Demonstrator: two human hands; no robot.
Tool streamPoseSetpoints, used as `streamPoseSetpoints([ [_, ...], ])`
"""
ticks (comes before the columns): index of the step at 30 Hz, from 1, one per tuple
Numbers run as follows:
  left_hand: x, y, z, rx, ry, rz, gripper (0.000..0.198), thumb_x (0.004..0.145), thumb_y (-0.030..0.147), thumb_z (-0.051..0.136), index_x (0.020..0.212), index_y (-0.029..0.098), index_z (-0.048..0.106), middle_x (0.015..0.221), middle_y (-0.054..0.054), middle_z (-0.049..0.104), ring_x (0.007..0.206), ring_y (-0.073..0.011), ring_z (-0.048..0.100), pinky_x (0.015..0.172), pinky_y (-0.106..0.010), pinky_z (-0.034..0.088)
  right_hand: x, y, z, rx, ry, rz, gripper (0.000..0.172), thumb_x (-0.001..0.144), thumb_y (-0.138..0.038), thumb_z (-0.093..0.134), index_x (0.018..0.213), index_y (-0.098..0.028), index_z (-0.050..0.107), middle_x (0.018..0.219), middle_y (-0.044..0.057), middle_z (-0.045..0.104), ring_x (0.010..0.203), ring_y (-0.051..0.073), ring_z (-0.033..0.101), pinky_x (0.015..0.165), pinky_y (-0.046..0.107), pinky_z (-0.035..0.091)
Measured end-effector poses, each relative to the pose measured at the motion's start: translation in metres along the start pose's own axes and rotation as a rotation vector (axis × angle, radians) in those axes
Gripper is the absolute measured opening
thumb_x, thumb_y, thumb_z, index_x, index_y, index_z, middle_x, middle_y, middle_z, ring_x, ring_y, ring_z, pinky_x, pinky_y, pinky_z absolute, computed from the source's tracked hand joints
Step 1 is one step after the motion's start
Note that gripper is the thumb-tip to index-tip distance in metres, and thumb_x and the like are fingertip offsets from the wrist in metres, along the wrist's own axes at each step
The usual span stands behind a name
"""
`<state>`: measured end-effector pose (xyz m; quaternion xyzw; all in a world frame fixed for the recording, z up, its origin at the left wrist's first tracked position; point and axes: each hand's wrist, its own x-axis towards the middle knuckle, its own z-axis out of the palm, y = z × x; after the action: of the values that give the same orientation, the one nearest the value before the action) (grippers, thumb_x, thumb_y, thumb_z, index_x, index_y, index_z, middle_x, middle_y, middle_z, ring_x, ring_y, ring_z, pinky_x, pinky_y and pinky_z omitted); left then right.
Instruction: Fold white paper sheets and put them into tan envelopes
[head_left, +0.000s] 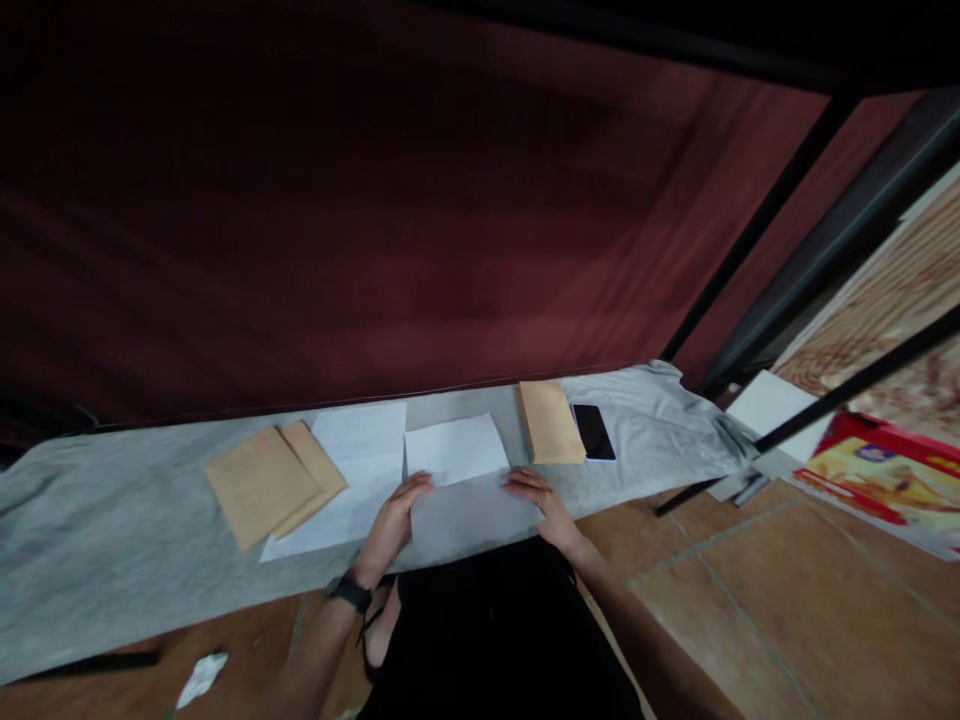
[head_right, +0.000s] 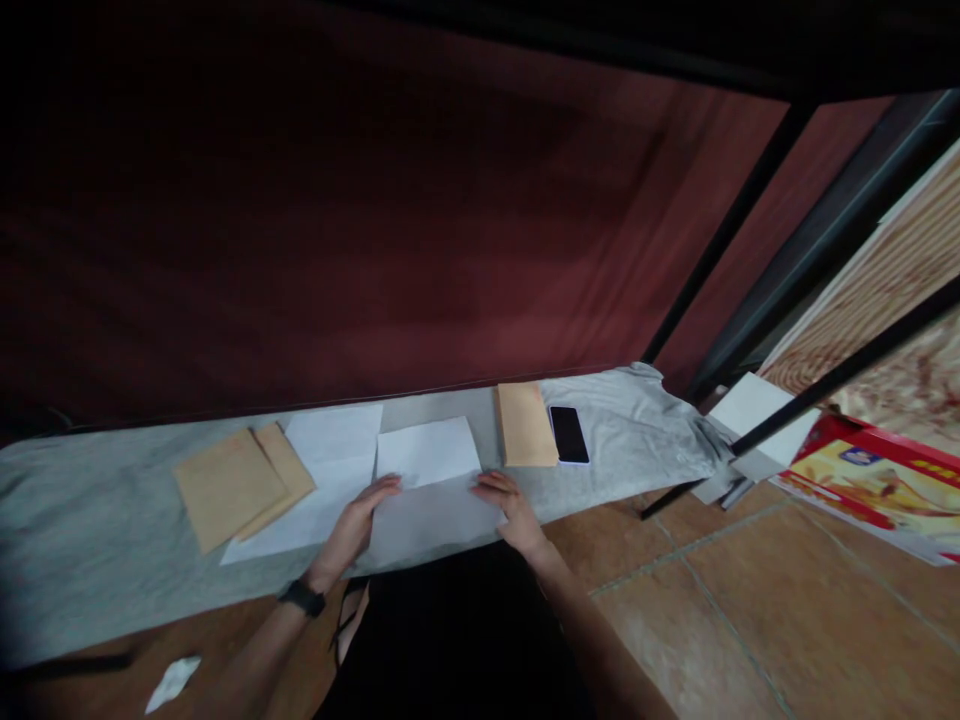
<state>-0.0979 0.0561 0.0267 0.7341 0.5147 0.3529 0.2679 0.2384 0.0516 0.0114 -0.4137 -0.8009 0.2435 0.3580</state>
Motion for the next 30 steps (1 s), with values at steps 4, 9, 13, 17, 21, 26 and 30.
streamPoseSetpoints([
  [4, -0.007, -0.016, 0.010, 0.117, -0.075, 0.060, 0.049, 0.080, 0.003, 0.042, 0.118, 0.021, 0.069, 0.137, -0.007, 0.062, 0.135, -0.0193, 0.051, 0.114, -0.048, 0.042, -0.016, 0.002, 0.007, -0.177, -0.143, -0.027, 0.045, 0.086, -0.024, 0.063, 0.132, -0.026, 0.064, 0.145, 0.008, 0.055, 0.138, 0.028, 0.045, 0.116, 0.053, 0.034],
  [9, 0.002, -0.015, -0.009, 0.315, -0.256, 0.095, 0.060, 0.079, -0.001, 0.039, 0.127, 0.024, 0.065, 0.144, -0.004, 0.057, 0.138, -0.0174, 0.047, 0.116, -0.045, 0.039, -0.021, -0.005, 0.005, -0.294, -0.232, -0.023, 0.057, 0.086, -0.028, 0.065, 0.142, -0.025, 0.054, 0.153, 0.009, 0.046, 0.142, 0.027, 0.039, 0.121, 0.050, 0.026],
  [13, 0.013, 0.006, -0.010, 0.450, -0.257, 0.119, 0.053, 0.090, 0.006, 0.036, 0.136, 0.023, 0.058, 0.146, -0.005, 0.055, 0.139, -0.0178, 0.046, 0.119, -0.045, 0.033, -0.020, -0.009, 0.005, -0.330, -0.279, -0.023, 0.061, 0.088, -0.037, 0.064, 0.146, -0.027, 0.048, 0.157, 0.007, 0.040, 0.144, 0.027, 0.036, 0.123, 0.049, 0.018],
  [17, 0.022, 0.040, 0.039, 0.467, -0.308, 0.270, 0.048, 0.100, 0.034, 0.039, 0.148, 0.027, 0.042, 0.158, -0.003, 0.039, 0.147, -0.0179, 0.031, 0.122, -0.044, 0.026, -0.020, -0.010, 0.008, -0.353, -0.295, -0.013, 0.063, 0.089, -0.039, 0.062, 0.149, -0.029, 0.044, 0.158, 0.006, 0.037, 0.144, 0.027, 0.035, 0.123, 0.049, 0.015],
  [21, 0.039, 0.055, 0.090, 0.483, -0.334, 0.253, 0.048, 0.100, 0.040, 0.040, 0.147, 0.028, 0.045, 0.158, -0.004, 0.038, 0.148, -0.0221, 0.029, 0.123, -0.049, 0.021, -0.020, -0.008, 0.009, -0.365, -0.298, -0.006, 0.069, 0.085, -0.033, 0.064, 0.151, -0.027, 0.041, 0.158, 0.008, 0.036, 0.144, 0.029, 0.035, 0.122, 0.050, 0.016],
  [26, 0.064, 0.034, 0.082, 0.408, -0.242, 0.150, 0.046, 0.098, 0.038, 0.043, 0.143, 0.028, 0.050, 0.156, -0.005, 0.042, 0.147, -0.0244, 0.032, 0.122, -0.049, 0.021, -0.020, -0.009, 0.008, -0.301, -0.267, -0.008, 0.070, 0.083, -0.034, 0.065, 0.149, -0.028, 0.043, 0.157, 0.007, 0.038, 0.143, 0.029, 0.037, 0.121, 0.050, 0.017],
  [30, 0.063, 0.006, 0.045, 0.345, -0.127, 0.027, 0.046, 0.094, 0.035, 0.049, 0.137, 0.022, 0.057, 0.152, -0.009, 0.047, 0.145, -0.0267, 0.036, 0.122, -0.050, 0.024, -0.021, -0.008, 0.008, -0.270, -0.235, 0.009, 0.066, 0.084, -0.037, 0.065, 0.147, -0.029, 0.047, 0.156, 0.006, 0.040, 0.142, 0.029, 0.037, 0.121, 0.051, 0.017],
])
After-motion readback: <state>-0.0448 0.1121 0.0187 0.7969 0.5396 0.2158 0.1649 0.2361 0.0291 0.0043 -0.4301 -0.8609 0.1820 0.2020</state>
